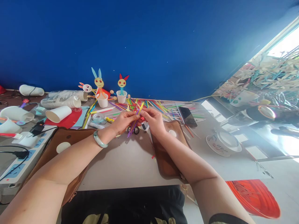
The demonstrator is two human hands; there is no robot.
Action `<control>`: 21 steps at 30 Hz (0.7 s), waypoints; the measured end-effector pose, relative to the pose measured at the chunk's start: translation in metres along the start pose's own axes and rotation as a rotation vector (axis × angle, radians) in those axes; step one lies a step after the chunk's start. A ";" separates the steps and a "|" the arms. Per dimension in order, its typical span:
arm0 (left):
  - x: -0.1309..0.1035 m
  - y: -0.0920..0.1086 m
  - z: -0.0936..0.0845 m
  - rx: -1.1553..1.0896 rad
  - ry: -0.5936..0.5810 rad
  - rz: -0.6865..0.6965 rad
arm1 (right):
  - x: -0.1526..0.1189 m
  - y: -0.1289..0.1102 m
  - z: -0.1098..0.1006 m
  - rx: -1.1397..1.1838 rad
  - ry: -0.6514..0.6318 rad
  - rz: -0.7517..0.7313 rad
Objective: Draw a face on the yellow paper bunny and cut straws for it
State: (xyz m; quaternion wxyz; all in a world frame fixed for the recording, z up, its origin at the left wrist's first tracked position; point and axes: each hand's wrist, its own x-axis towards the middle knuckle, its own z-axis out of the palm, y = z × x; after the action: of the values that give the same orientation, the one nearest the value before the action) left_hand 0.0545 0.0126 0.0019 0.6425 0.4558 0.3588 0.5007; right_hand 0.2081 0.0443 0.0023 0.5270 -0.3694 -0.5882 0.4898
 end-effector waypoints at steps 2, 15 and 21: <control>0.000 0.000 0.000 0.000 -0.008 -0.006 | 0.000 0.000 0.000 0.005 -0.005 0.011; 0.000 0.000 -0.003 0.035 -0.039 -0.016 | -0.001 -0.008 0.000 0.034 -0.040 0.029; 0.001 0.000 -0.005 0.086 -0.046 -0.003 | 0.000 -0.006 0.001 0.099 -0.053 0.065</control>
State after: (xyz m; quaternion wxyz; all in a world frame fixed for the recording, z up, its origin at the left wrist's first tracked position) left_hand 0.0498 0.0145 0.0002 0.6313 0.4937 0.3660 0.4731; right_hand 0.2077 0.0426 0.0079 0.5126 -0.3486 -0.5646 0.5449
